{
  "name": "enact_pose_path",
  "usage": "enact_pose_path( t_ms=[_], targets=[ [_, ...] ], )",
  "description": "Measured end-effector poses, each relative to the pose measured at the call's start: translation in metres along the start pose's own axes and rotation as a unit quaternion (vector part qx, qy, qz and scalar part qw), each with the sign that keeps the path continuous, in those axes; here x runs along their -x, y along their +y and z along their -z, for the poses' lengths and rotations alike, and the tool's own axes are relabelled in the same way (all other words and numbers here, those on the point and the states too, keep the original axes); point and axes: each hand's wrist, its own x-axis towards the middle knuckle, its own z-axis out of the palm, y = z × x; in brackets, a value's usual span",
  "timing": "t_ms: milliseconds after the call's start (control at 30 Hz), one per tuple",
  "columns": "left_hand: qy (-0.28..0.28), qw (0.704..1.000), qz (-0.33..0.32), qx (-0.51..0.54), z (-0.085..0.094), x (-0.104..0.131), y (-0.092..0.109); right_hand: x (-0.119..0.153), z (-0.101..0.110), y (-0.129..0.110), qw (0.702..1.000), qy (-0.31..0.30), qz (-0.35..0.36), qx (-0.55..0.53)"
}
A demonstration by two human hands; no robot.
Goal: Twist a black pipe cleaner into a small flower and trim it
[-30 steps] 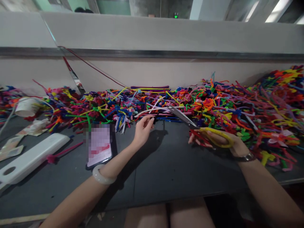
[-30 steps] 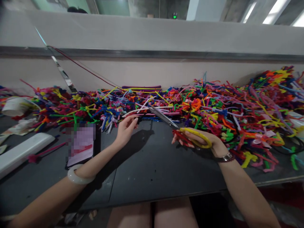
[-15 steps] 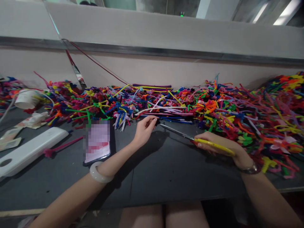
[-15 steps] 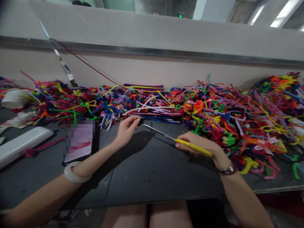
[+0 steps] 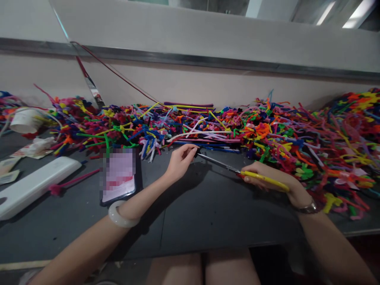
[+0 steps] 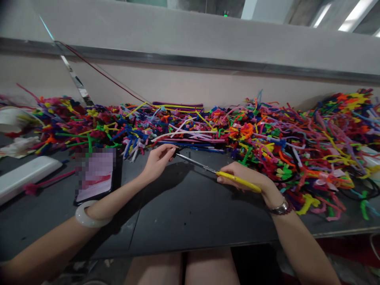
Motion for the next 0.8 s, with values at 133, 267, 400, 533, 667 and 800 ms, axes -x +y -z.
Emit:
enact_pose_path(
  t_ms=[133,267,400,533,667,800],
  targets=[
    [0.0,1.0,0.0,0.004,-0.0002,-0.0001,-0.0016,-0.0001,0.0005,-0.0002,1.0,0.0,-0.001,-0.001],
    [-0.001,1.0,-0.005,-0.001,0.0003,-0.0007,-0.0021,0.0,0.0011,-0.0008,1.0,0.0,-0.001,0.001],
    [-0.004,1.0,-0.005,-0.007,0.0006,-0.001,-0.0011,0.0009,0.0015,-0.0002,1.0,0.005,-0.013,0.005],
    [-0.006,1.0,-0.002,-0.006,0.0004,-0.0007,-0.0008,0.0007,0.0018,0.001,1.0,0.002,-0.015,0.0],
    [-0.004,1.0,0.002,0.005,0.0002,-0.0008,-0.0023,-0.0005,0.0017,0.0017,1.0,0.005,-0.016,-0.003],
    [-0.007,1.0,0.001,0.004,0.0003,-0.0008,-0.0032,-0.0007,0.0013,0.0006,1.0,0.006,-0.016,-0.001]
  ],
)
